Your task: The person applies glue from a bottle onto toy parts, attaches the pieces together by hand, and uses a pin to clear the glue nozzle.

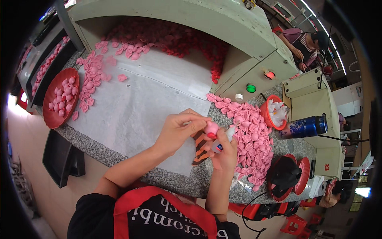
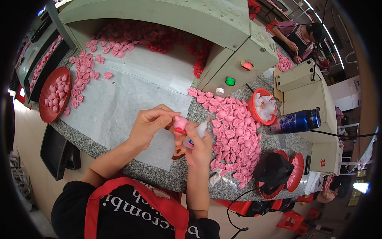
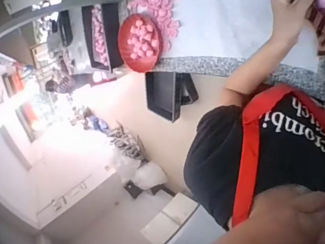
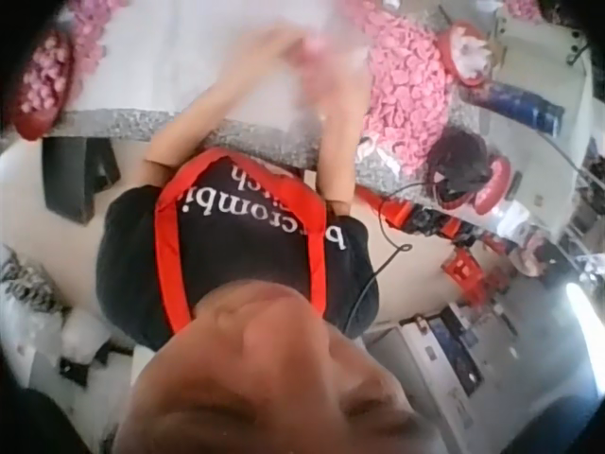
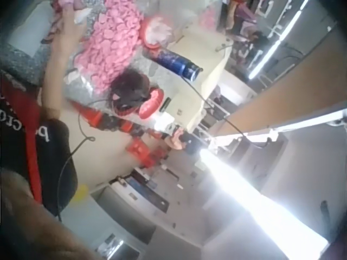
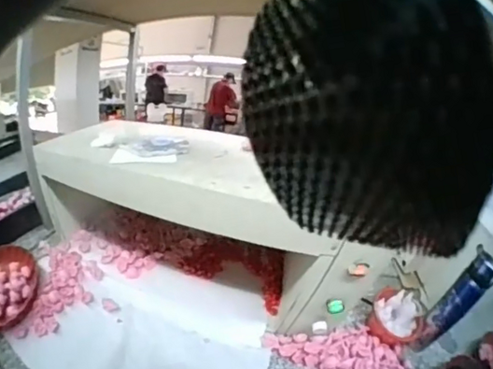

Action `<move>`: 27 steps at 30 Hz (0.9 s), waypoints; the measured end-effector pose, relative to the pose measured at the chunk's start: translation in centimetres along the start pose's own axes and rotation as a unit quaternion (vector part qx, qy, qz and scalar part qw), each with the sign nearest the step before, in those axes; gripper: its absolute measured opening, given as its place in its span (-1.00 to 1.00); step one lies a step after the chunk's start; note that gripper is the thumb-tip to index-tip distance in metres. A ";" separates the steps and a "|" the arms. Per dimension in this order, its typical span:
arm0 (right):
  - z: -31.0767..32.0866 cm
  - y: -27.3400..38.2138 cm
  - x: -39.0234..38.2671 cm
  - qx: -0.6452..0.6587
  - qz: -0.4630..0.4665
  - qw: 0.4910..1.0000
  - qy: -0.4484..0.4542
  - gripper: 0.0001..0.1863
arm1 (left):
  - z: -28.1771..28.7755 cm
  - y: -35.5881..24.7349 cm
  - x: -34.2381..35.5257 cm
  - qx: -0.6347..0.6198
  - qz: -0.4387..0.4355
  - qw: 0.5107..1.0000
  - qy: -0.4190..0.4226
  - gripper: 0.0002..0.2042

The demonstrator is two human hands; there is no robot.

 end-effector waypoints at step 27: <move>-1.4 0.1 -1.0 -0.061 0.173 0.973 0.138 -0.66 | 0.4 -1.5 -1.7 -0.054 -0.063 0.993 0.078 -0.75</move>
Point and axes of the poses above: each hand's wrist, its own x-axis towards the middle knuckle, its own z-axis out of the back of the hand, y = z × x, the point moved 2 cm from there along x, towards the middle knuckle, and after that the axes turned 15 degrees about x, right-handed, at the moved point
